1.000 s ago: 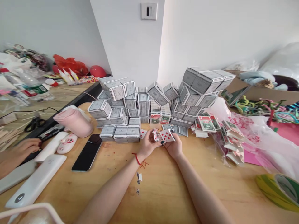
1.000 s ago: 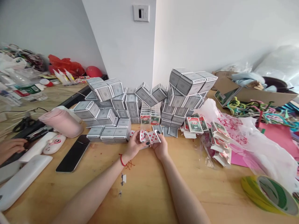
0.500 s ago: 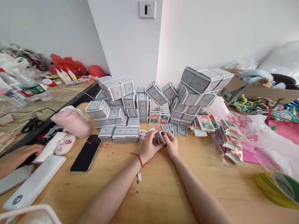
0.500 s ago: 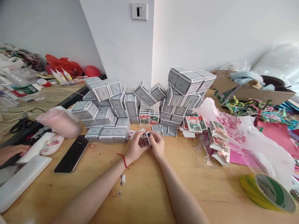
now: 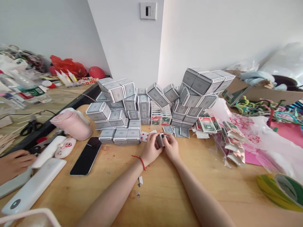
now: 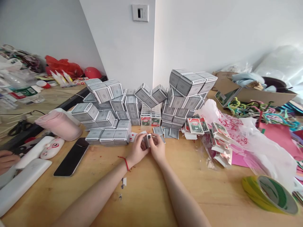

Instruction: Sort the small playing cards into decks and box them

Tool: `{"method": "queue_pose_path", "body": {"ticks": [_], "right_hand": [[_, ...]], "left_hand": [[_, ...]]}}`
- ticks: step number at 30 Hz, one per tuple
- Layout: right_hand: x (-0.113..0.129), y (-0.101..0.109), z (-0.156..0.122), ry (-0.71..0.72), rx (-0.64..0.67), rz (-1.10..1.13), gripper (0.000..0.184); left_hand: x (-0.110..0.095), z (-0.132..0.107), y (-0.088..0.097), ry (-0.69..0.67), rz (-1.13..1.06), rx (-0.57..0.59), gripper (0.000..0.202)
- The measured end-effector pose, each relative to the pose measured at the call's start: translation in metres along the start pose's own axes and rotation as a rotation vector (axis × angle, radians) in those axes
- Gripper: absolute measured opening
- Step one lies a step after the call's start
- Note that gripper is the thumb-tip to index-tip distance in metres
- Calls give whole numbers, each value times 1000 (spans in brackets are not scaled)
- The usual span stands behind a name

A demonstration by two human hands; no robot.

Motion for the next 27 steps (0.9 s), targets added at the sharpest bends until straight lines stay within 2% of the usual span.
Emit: {"method": "queue_pose_path", "body": {"ticks": [17, 27], "right_hand": [[2, 0, -1, 1, -8, 50, 33], [-8, 2, 3, -55, 22, 29, 47]], "left_hand": [[6, 0, -6, 44, -133, 106, 63], [7, 0, -6, 36, -101, 101, 66]]}}
Point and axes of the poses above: each hand's wrist, its own z-axis towards the middle knuckle, its own y-axis out of the back of the hand, x = y × z, the point moved 5 cm from there along z, towards the middle knuckle, and after that the axes turned 13 degrees about x, right-handed, at the moved point
